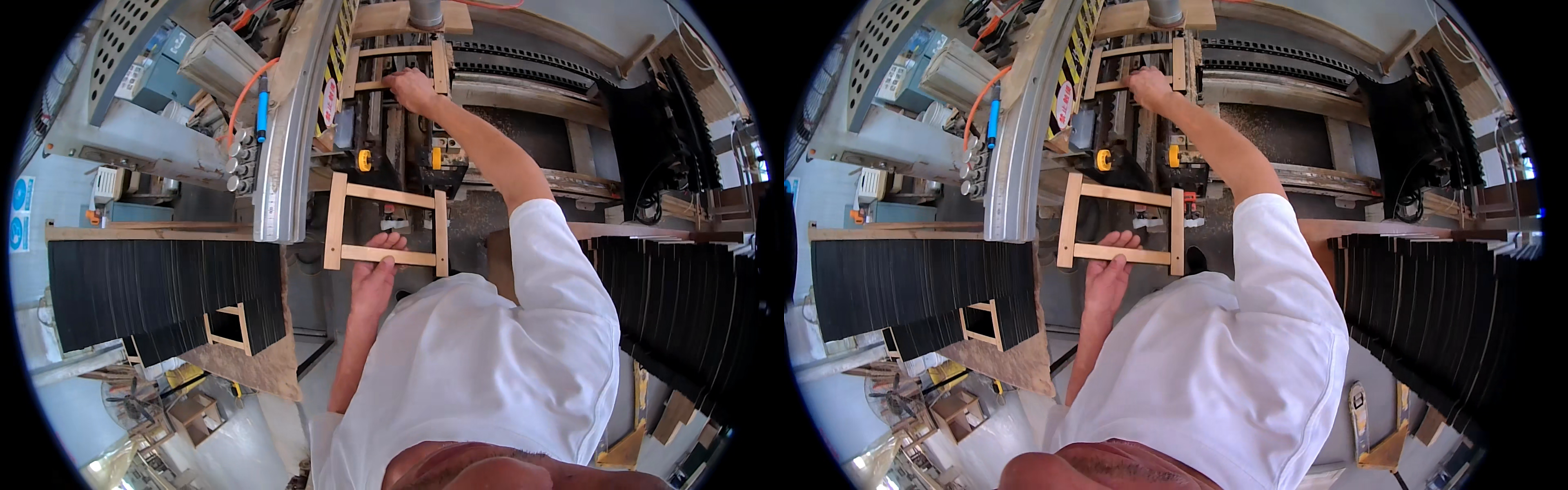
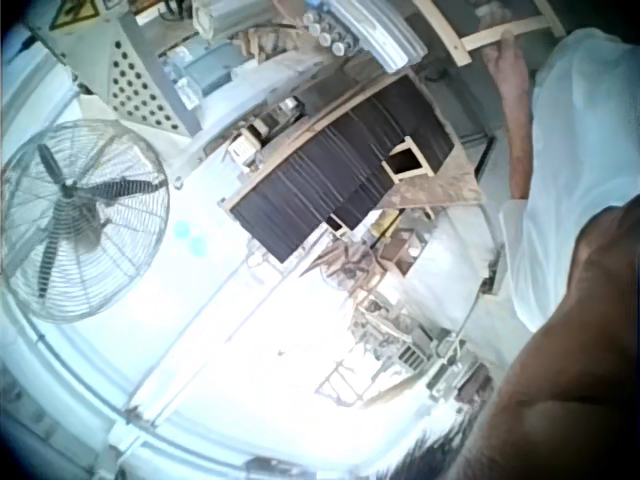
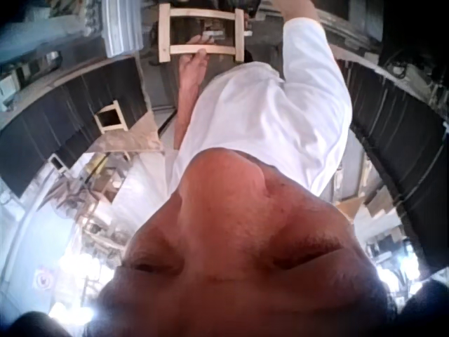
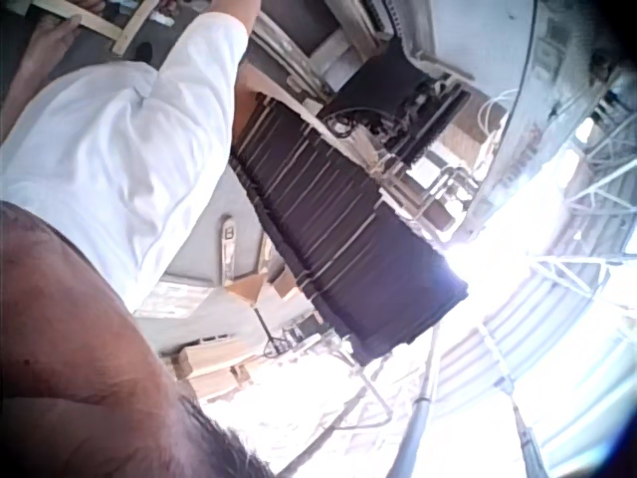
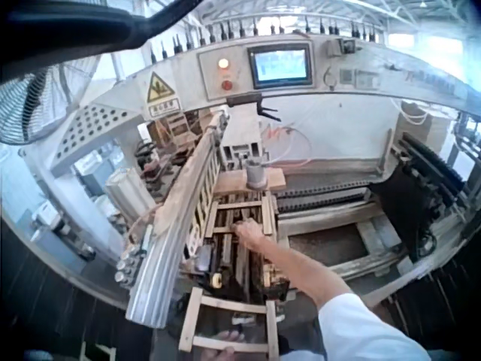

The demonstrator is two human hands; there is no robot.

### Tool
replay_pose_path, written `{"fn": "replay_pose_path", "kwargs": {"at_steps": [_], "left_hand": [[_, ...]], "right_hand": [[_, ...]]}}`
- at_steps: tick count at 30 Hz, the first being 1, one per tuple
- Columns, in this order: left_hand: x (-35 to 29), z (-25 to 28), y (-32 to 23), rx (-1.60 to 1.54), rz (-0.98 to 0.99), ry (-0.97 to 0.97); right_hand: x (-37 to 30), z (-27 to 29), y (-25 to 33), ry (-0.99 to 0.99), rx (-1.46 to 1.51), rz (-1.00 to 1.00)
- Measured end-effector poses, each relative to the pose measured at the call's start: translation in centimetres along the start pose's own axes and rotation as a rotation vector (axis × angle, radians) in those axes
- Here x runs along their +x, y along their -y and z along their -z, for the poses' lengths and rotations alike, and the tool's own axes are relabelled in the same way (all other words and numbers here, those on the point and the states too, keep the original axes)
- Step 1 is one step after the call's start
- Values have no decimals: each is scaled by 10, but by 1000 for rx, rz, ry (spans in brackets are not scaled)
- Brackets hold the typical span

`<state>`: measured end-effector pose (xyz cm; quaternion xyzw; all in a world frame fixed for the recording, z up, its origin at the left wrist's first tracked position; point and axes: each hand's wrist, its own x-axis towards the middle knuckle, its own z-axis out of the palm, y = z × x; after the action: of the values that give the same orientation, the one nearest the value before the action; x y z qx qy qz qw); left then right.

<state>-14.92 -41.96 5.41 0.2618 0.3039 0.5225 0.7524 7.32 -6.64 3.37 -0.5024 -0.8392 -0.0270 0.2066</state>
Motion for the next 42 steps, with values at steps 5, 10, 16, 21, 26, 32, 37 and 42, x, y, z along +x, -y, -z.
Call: {"fn": "replay_pose_path", "kwargs": {"at_steps": [5, 10, 16, 21, 26, 32, 37, 42], "left_hand": [[39, -10, 9, -94, -19, 0], [84, -29, 8, -120, 6, 45], [137, -63, 8, -199, 32, 53], [190, -74, 9, -184, 2, 79], [196, -71, 5, 137, 0, -79], [126, -3, 27, 54, 106, -95], [71, 47, 37, -39, 123, -302], [35, 84, 43, -111, 121, -475]], "right_hand": [[-24, 37, 26, -262, 368, 20], [-131, 144, 94, 72, 777, -92], [-193, 153, 96, -5, 425, 3], [-160, 132, 64, -100, 402, -3], [-100, 94, 13, -150, 245, 116], [-44, 46, -23, -84, 117, 105], [-14, 25, -35, -55, 85, 97], [-10, 28, -32, 14, 66, 38]]}}
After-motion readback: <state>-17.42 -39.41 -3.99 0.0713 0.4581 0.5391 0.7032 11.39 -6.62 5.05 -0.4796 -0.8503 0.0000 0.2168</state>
